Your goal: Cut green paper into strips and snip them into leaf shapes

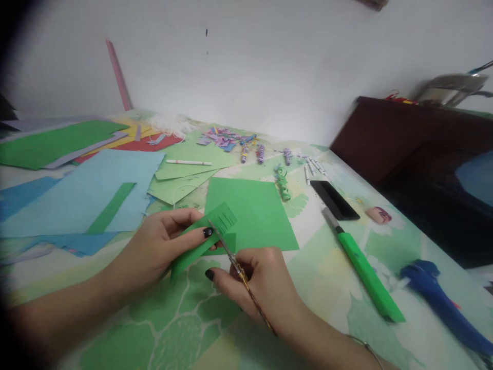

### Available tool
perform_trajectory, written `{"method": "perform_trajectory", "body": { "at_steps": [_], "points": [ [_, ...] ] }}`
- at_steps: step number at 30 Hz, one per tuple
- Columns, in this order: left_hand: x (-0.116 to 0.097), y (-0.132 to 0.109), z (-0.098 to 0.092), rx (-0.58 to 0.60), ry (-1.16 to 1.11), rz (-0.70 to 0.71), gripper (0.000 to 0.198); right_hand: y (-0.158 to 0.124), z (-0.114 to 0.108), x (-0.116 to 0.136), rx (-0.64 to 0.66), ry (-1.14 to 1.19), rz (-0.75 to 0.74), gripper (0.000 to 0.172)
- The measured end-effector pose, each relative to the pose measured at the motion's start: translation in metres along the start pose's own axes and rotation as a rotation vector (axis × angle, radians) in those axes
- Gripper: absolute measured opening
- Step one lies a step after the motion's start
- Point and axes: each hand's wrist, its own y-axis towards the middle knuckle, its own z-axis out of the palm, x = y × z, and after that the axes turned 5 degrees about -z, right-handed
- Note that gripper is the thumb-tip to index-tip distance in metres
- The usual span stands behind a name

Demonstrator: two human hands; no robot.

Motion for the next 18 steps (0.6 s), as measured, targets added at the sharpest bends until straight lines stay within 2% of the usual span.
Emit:
{"method": "perform_trajectory", "body": {
  "at_steps": [9,18],
  "points": [
    [-0.0005,-0.001,0.0001,-0.004,-0.029,-0.001,0.009,-0.0039,-0.0008,0.0026,0.086,0.247,0.018,0.03],
    [0.0009,0.0004,-0.0001,0.0,-0.051,0.013,0.008,-0.0046,-0.0013,0.0049,0.082,0.269,0.023,0.028]
  ]
}}
